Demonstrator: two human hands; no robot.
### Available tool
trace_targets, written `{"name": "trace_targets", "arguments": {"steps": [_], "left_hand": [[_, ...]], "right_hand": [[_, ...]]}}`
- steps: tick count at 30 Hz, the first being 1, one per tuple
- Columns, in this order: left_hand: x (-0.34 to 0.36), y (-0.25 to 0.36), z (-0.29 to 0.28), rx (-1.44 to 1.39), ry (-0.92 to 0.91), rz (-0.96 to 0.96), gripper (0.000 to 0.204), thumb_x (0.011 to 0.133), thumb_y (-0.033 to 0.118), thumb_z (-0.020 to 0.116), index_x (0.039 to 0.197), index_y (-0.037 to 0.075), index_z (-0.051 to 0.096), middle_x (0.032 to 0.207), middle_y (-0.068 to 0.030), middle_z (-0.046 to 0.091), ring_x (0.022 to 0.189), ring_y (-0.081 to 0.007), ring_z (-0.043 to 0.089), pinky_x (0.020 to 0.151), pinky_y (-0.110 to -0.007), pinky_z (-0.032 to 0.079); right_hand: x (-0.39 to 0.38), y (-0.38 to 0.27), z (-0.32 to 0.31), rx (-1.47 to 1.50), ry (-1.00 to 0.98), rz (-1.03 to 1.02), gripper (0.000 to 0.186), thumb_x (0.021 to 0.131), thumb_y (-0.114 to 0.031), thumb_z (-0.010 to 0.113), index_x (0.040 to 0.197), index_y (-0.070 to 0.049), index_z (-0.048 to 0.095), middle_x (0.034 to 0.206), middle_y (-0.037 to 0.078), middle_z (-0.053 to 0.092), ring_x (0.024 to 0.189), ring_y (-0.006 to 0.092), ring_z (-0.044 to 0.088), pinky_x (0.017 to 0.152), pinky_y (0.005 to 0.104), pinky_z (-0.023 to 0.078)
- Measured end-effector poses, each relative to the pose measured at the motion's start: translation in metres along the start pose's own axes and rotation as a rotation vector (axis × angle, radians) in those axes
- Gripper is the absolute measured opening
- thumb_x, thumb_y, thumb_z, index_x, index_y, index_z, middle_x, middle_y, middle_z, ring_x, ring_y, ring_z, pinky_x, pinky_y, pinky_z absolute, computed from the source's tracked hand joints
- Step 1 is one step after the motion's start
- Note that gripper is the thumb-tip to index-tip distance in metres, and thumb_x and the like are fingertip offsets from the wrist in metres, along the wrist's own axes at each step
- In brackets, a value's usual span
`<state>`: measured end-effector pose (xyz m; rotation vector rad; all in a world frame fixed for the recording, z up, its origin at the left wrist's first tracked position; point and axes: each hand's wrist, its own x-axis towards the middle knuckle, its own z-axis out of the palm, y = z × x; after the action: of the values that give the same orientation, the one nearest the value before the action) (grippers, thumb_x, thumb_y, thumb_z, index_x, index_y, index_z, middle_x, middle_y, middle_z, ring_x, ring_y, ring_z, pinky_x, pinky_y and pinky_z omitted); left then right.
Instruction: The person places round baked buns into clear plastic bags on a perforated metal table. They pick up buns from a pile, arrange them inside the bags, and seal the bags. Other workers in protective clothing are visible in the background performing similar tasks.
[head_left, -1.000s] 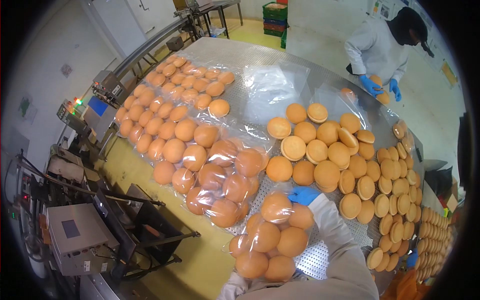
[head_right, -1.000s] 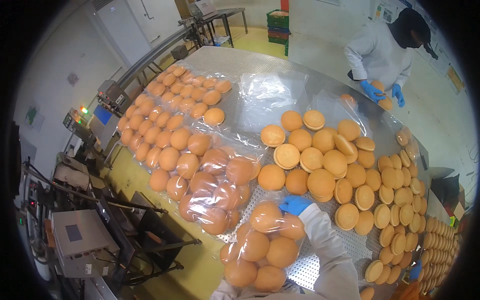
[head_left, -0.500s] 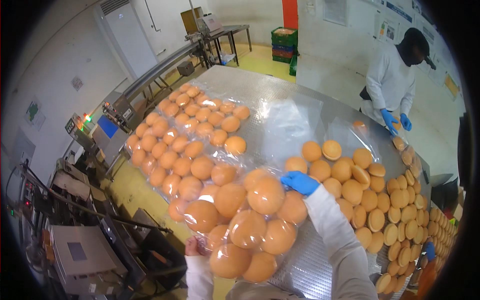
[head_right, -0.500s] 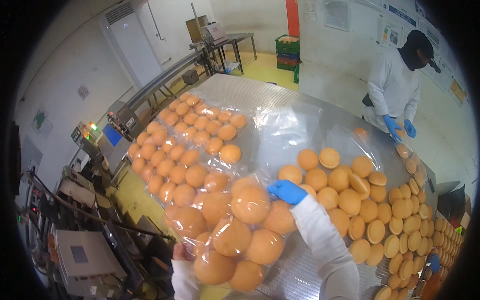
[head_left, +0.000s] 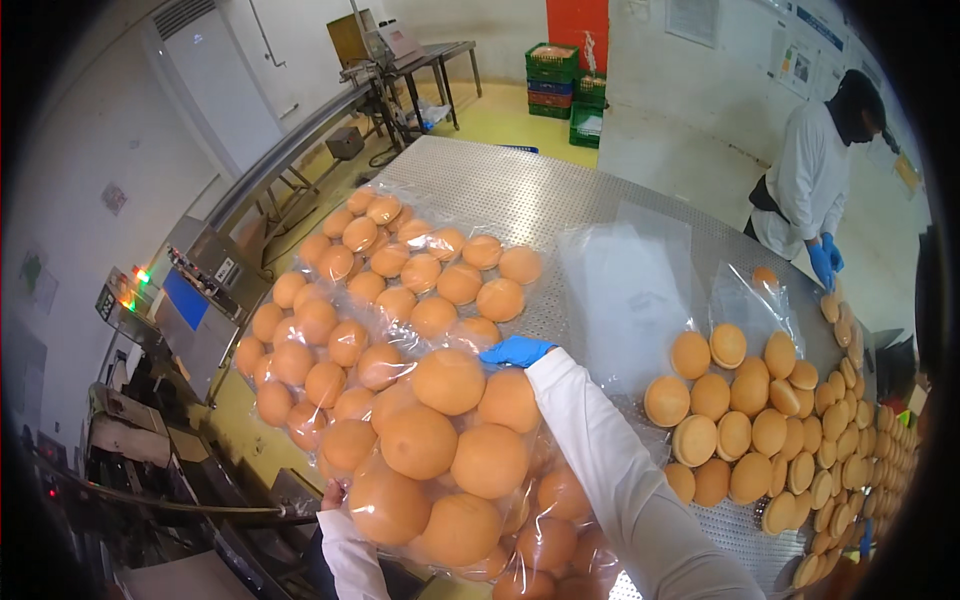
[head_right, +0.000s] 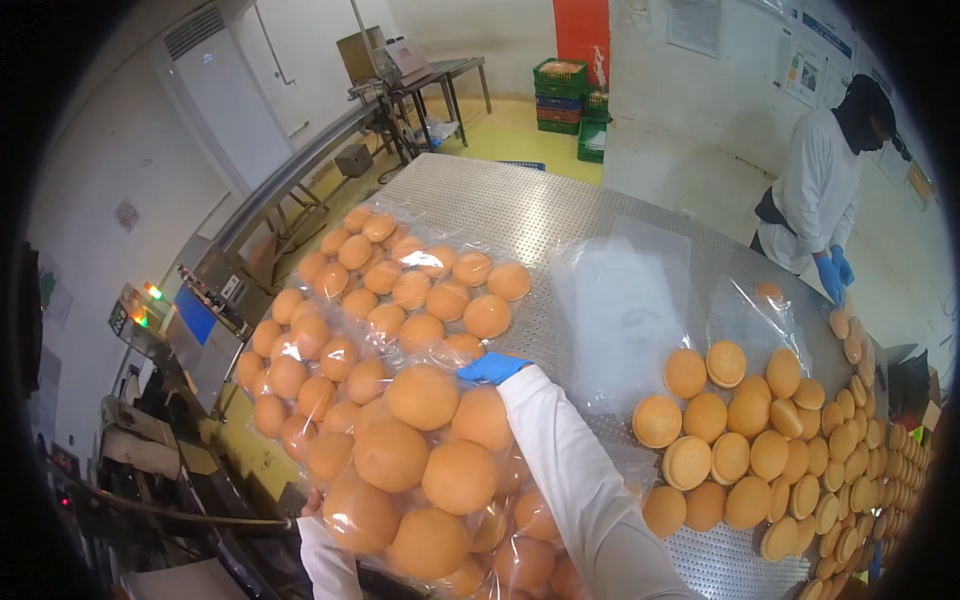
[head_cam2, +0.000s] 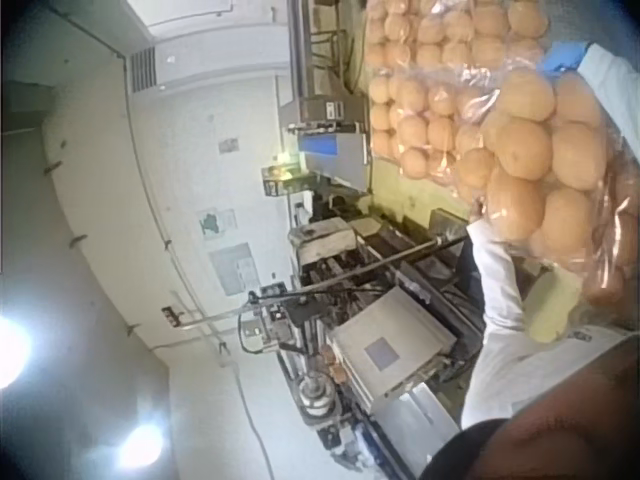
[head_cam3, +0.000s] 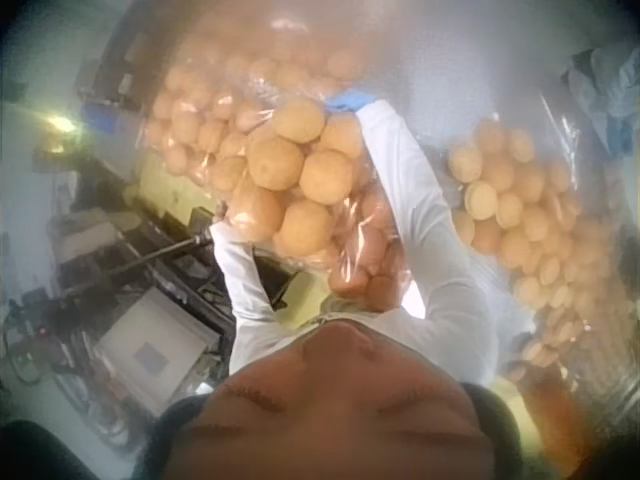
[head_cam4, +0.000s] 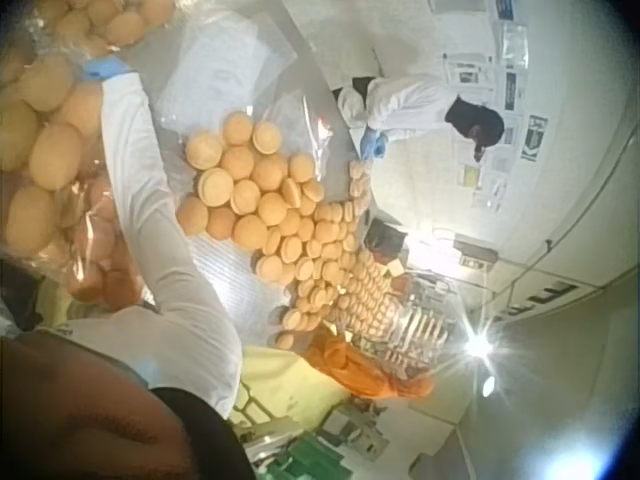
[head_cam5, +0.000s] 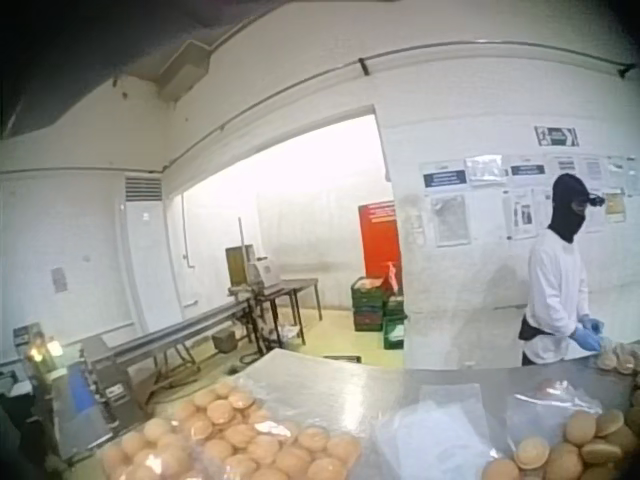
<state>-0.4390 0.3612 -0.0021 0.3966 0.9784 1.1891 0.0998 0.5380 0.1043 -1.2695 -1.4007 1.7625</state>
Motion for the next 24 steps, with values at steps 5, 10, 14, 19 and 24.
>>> {"name": "trace_targets", "arguments": {"steps": [5,10,14,19,24], "left_hand": [[0.039,-0.018,0.156,0.115,0.140,-0.037,0.034,0.091,0.035,0.049,0.092,0.001,0.058,0.082,-0.0117,0.063,0.073,-0.0215,0.061,0.066,-0.035,0.051],[0.066,-0.056,0.230,0.169,-0.063,-0.012,0.036,0.089,0.034,0.055,0.101,0.000,0.057,0.095,-0.0149,0.064,0.079,-0.0227,0.062,0.069,-0.035,0.051],[0.136,-0.103,0.225,-0.053,-0.442,-0.041,0.037,0.086,0.032,0.060,0.105,0.001,0.056,0.101,-0.0136,0.063,0.083,-0.0231,0.062,0.071,-0.035,0.051],[0.148,-0.154,0.301,0.073,-0.069,-0.171,0.033,0.085,0.029,0.063,0.101,0.001,0.054,0.098,-0.0113,0.062,0.081,-0.0222,0.060,0.069,-0.033,0.050],[0.097,-0.191,0.389,-0.305,0.016,-0.413,0.031,0.085,0.027,0.063,0.100,0.002,0.052,0.095,-0.0109,0.062,0.079,-0.0221,0.060,0.068,-0.033,0.050]], "right_hand": [[-0.032,0.045,-0.044,0.052,0.261,-0.153,0.036,0.087,-0.032,0.059,0.106,-0.001,0.064,0.093,0.007,0.065,0.077,0.0158,0.057,0.074,0.0304,0.047],[-0.107,0.036,-0.099,-0.146,0.421,0.102,0.027,0.088,-0.025,0.057,0.099,-0.001,0.064,0.084,0.004,0.063,0.075,0.0125,0.055,0.070,0.0277,0.046],[-0.128,0.041,-0.133,0.262,0.485,-0.012,0.023,0.086,-0.025,0.059,0.090,-0.003,0.064,0.080,0.002,0.061,0.069,0.0107,0.051,0.064,0.0270,0.043],[-0.127,-0.038,-0.209,-0.219,0.606,0.197,0.022,0.083,-0.026,0.060,0.086,-0.005,0.065,0.077,0.003,0.061,0.067,0.0128,0.050,0.061,0.0313,0.042],[-0.086,-0.047,-0.281,-0.936,0.557,0.469,0.039,0.080,-0.037,0.058,0.100,-0.004,0.065,0.096,0.011,0.066,0.083,0.0260,0.060,0.071,0.0401,0.047]]}}
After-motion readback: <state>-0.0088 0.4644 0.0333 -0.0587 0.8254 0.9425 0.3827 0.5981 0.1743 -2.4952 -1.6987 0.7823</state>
